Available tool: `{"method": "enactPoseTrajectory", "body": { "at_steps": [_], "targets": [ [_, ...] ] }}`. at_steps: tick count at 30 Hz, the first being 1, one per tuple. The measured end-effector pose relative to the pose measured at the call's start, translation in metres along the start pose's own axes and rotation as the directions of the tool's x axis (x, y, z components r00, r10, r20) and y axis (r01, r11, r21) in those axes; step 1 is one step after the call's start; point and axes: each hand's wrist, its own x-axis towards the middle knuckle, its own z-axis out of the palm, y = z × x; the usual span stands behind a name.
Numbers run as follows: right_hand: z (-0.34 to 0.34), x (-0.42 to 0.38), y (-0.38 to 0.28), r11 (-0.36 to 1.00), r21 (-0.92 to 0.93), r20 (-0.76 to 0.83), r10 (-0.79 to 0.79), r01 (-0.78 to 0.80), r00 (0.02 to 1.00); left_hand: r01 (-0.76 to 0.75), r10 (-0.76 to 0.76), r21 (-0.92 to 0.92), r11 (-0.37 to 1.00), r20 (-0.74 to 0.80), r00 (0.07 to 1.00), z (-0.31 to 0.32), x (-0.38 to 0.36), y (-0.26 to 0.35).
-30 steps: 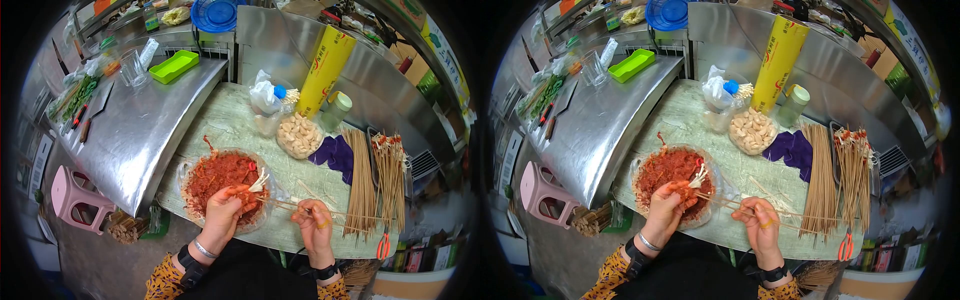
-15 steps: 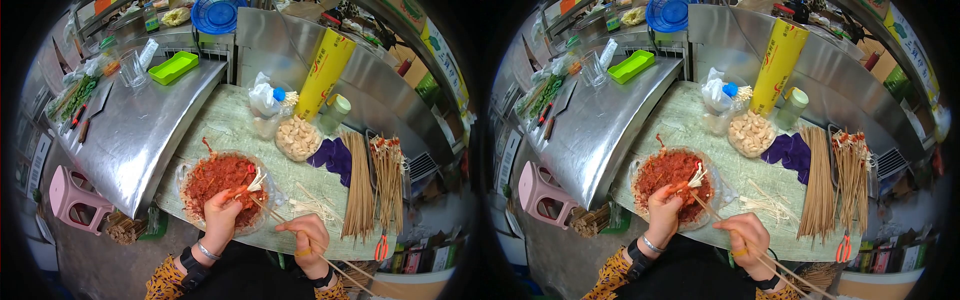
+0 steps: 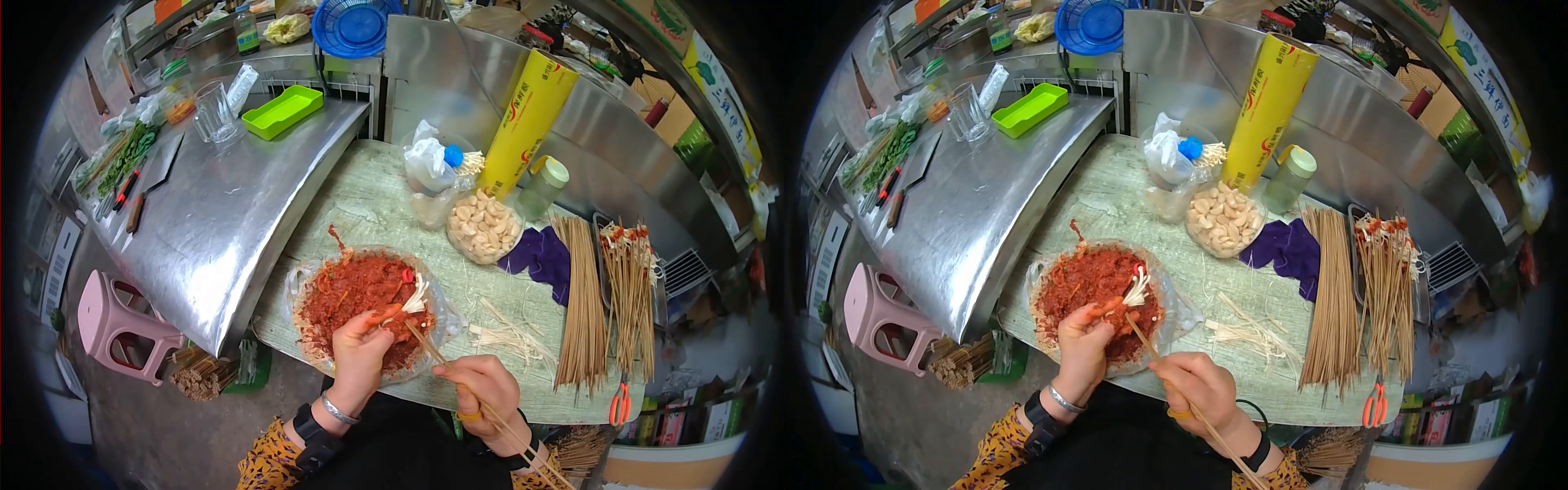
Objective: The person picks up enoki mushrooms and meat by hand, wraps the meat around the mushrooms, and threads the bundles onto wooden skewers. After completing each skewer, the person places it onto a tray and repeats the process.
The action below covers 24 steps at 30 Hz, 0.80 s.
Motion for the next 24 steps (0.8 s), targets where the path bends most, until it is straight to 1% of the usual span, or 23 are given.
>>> {"method": "enactPoseTrajectory", "body": {
  "at_steps": [2, 4, 8, 10, 14, 17, 19, 23, 24],
  "targets": [
    [0.002, 0.000, 0.001, 1.000, 0.002, 0.012, -0.006, 0.006, 1.000, -0.008, 0.008, -0.016, 1.000, 0.013, 1.000, -0.002, 0.001, -0.001],
    [0.003, -0.002, 0.002, 1.000, -0.031, 0.049, -0.003, 0.005, 0.999, 0.002, -0.002, 0.018, 1.000, 0.022, 1.000, -0.003, 0.003, -0.001],
    [0.006, 0.000, 0.006, 0.999, -0.005, 0.018, -0.039, 0.039, 0.999, -0.015, 0.014, 0.033, 0.999, 0.018, 1.000, -0.004, 0.005, -0.003],
    [0.007, 0.000, 0.008, 0.999, 0.011, 0.049, -0.049, 0.049, 0.998, -0.029, 0.027, 0.050, 0.998, 0.026, 0.999, -0.005, 0.005, -0.003],
    [0.010, -0.001, 0.013, 0.997, -0.009, 0.031, -0.070, 0.071, 0.997, -0.024, 0.023, 0.042, 0.999, 0.028, 0.999, -0.004, 0.006, -0.002],
    [0.014, 0.001, 0.015, 0.998, -0.006, 0.028, -0.069, 0.069, 0.997, -0.005, 0.005, 0.067, 0.998, -0.002, 1.000, -0.002, 0.006, 0.000],
    [0.021, 0.002, 0.020, 0.999, 0.000, 0.015, -0.040, 0.040, 0.999, 0.007, -0.022, 0.143, 0.990, 0.107, 0.994, -0.001, 0.003, -0.001],
    [0.029, 0.008, 0.026, 1.000, 0.004, -0.041, -0.004, 0.004, 0.999, 0.017, -0.027, 0.134, 0.991, 0.079, 0.997, 0.004, 0.000, 0.001],
    [0.027, 0.010, 0.022, 0.999, -0.009, -0.040, 0.039, -0.039, 0.998, -0.015, 0.008, 0.119, 0.993, 0.055, 0.998, 0.004, 0.000, 0.003]
  ]
}}
